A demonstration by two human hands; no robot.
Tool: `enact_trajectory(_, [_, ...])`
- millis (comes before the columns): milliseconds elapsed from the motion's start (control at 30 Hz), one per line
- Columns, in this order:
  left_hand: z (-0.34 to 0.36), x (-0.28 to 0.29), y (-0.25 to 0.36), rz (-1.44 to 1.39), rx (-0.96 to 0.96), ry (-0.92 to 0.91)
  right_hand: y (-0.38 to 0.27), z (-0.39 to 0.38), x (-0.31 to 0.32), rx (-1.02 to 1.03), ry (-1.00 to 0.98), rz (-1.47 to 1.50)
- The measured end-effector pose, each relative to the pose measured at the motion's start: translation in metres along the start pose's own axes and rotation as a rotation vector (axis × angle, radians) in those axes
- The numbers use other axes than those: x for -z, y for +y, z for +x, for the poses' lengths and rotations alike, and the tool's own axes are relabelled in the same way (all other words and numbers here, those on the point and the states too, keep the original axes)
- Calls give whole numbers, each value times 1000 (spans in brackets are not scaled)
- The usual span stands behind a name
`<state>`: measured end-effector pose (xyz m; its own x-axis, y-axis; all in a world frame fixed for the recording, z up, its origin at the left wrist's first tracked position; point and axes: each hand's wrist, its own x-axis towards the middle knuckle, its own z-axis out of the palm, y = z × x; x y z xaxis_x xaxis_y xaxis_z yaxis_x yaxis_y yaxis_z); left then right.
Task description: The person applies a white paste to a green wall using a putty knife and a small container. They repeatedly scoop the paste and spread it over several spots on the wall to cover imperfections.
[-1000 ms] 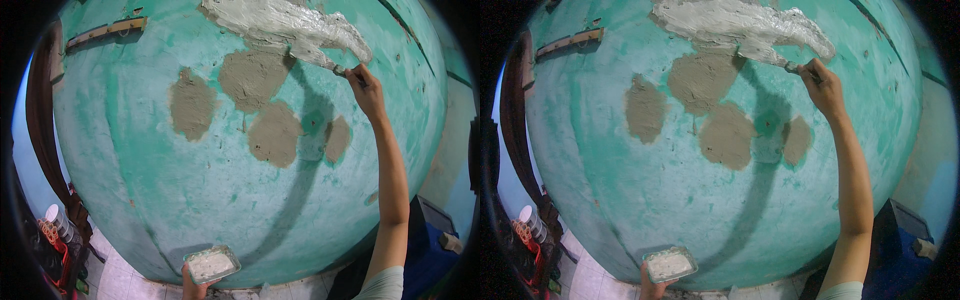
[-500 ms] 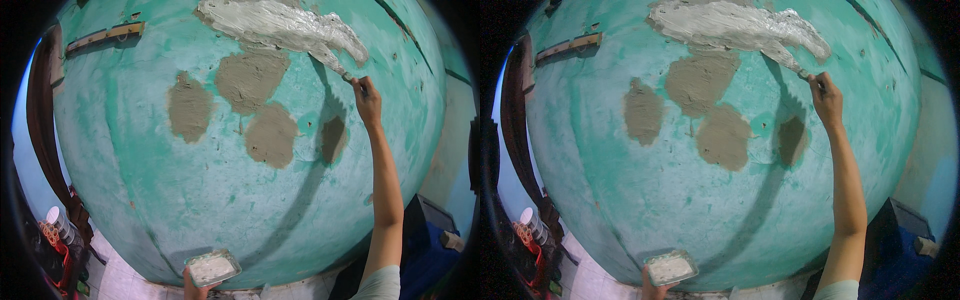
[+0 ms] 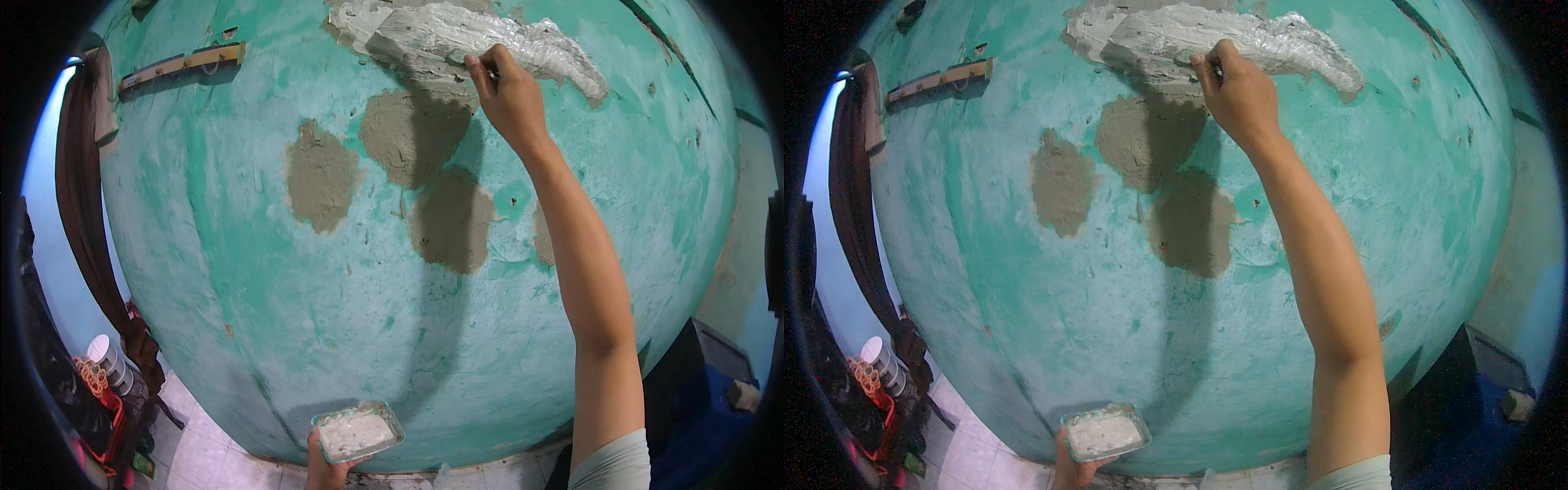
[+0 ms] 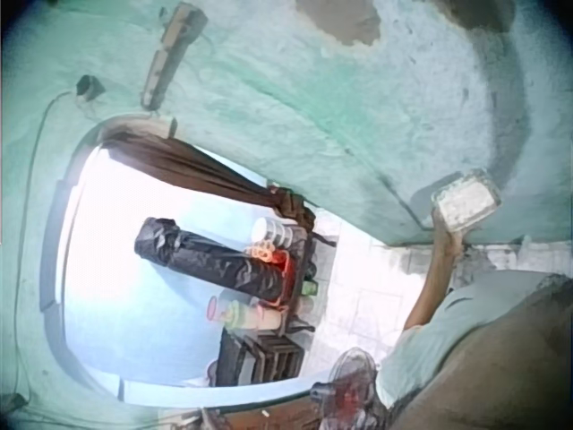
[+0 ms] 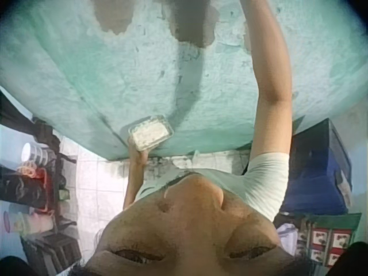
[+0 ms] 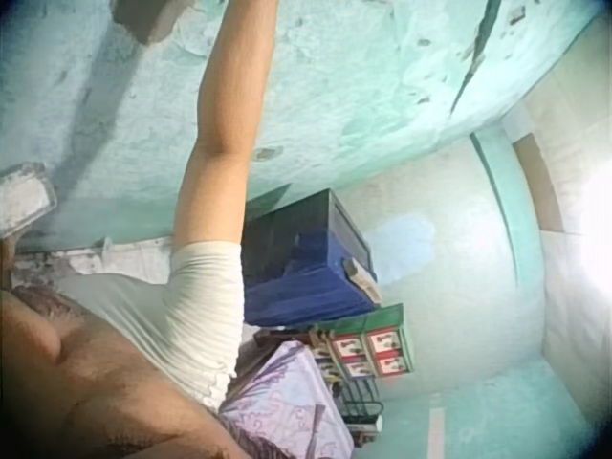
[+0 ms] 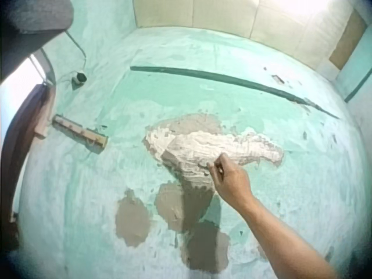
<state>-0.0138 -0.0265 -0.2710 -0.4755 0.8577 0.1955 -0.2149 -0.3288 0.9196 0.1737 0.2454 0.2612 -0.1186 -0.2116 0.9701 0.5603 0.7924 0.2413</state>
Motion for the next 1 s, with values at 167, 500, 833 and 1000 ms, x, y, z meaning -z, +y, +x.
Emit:
enact_trajectory(167, [5, 21, -23, 399, -362, -117, 30, -12, 6, -71, -42, -57])
enact_trajectory(500, [5, 3, 28, -274, 295, -114, 89, -55, 81, -275, 18, -75])
enact_trajectory(833, [9, 10, -11, -316, 114, -49, 41, -8, 21, -111, 6, -192])
enact_trajectory(1000, [14, 25, -39, -268, 58, -132, 96, -58, 60, -229, 38, -276])
